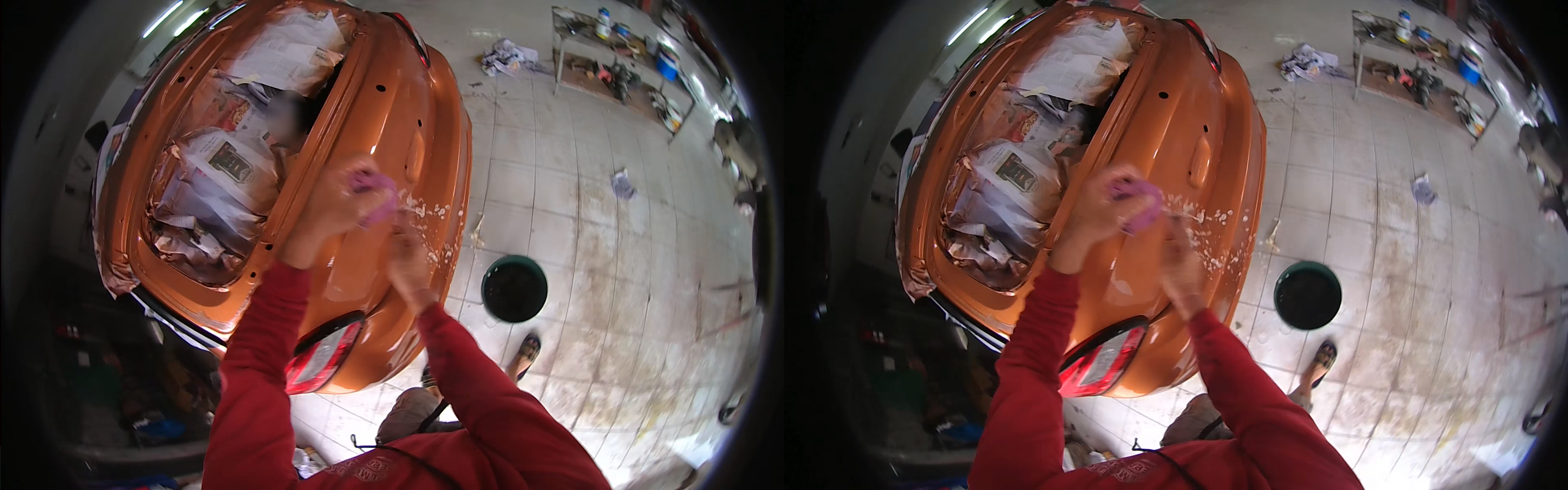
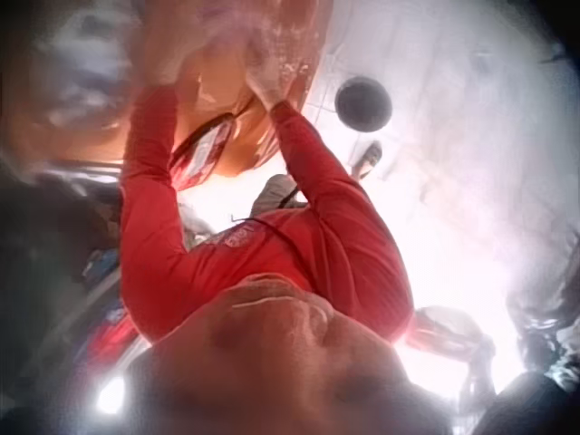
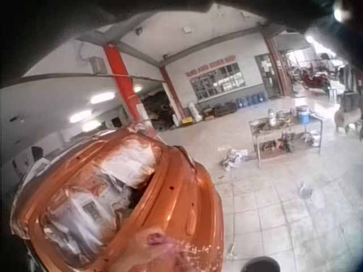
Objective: The person wipes the rear section of an orange car with a pink cloth, then uses a yellow sponge to scrub the surface. The person repeatedly dips the sponge into a green bucket and scrubs different areas of the car's rear.
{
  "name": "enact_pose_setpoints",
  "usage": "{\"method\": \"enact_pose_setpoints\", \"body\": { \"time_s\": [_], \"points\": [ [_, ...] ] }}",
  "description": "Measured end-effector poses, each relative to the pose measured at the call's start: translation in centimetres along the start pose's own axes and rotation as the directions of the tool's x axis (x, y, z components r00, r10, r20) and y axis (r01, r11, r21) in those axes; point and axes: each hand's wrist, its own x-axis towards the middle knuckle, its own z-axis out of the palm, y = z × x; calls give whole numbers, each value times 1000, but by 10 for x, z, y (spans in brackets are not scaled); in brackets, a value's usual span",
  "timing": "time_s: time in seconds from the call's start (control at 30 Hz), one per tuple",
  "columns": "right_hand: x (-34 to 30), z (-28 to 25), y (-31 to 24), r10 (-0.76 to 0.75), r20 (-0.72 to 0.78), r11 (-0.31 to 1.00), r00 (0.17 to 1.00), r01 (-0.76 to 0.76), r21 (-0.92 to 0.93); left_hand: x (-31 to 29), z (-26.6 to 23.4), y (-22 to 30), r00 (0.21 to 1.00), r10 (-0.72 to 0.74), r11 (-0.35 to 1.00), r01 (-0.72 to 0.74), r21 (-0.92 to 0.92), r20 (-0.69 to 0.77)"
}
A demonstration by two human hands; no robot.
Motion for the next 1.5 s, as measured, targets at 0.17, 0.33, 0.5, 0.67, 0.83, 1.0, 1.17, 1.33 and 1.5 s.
{"method": "enact_pose_setpoints", "body": {
  "time_s": [0.17,0.33,0.5,0.67,0.83,1.0,1.17,1.33,1.5],
  "points": [
    [-95,154,55,-560,95,690,823,527,-496,-63,-95,-5,989,144,915,-140,377,20],
    [-1,146,11,-459,124,676,880,436,-594,-102,-141,-27,980,139,895,-186,405,143],
    [40,142,17,-452,-218,838,865,329,-435,-50,-128,-61,930,303,825,-366,430,209],
    [-75,182,72,-207,-265,903,942,80,-423,29,-136,-83,835,398,694,-545,471,380],
    [118,74,79,-184,-229,906,956,75,-416,101,-109,-134,887,346,802,-448,395,305],
    [14,117,69,-211,-177,931,961,142,-335,110,-125,-131,936,215,807,-331,489,279],
    [21,101,112,-246,-204,945,947,187,-270,115,-121,-133,899,335,767,-434,473,281],
    [153,24,150,-90,-355,996,930,76,-55,121,-107,-134,918,271,788,-384,482,289],
    [43,102,105,-283,-210,929,936,212,-304,111,-125,-138,922,264,761,-379,526,283]
  ]
}}
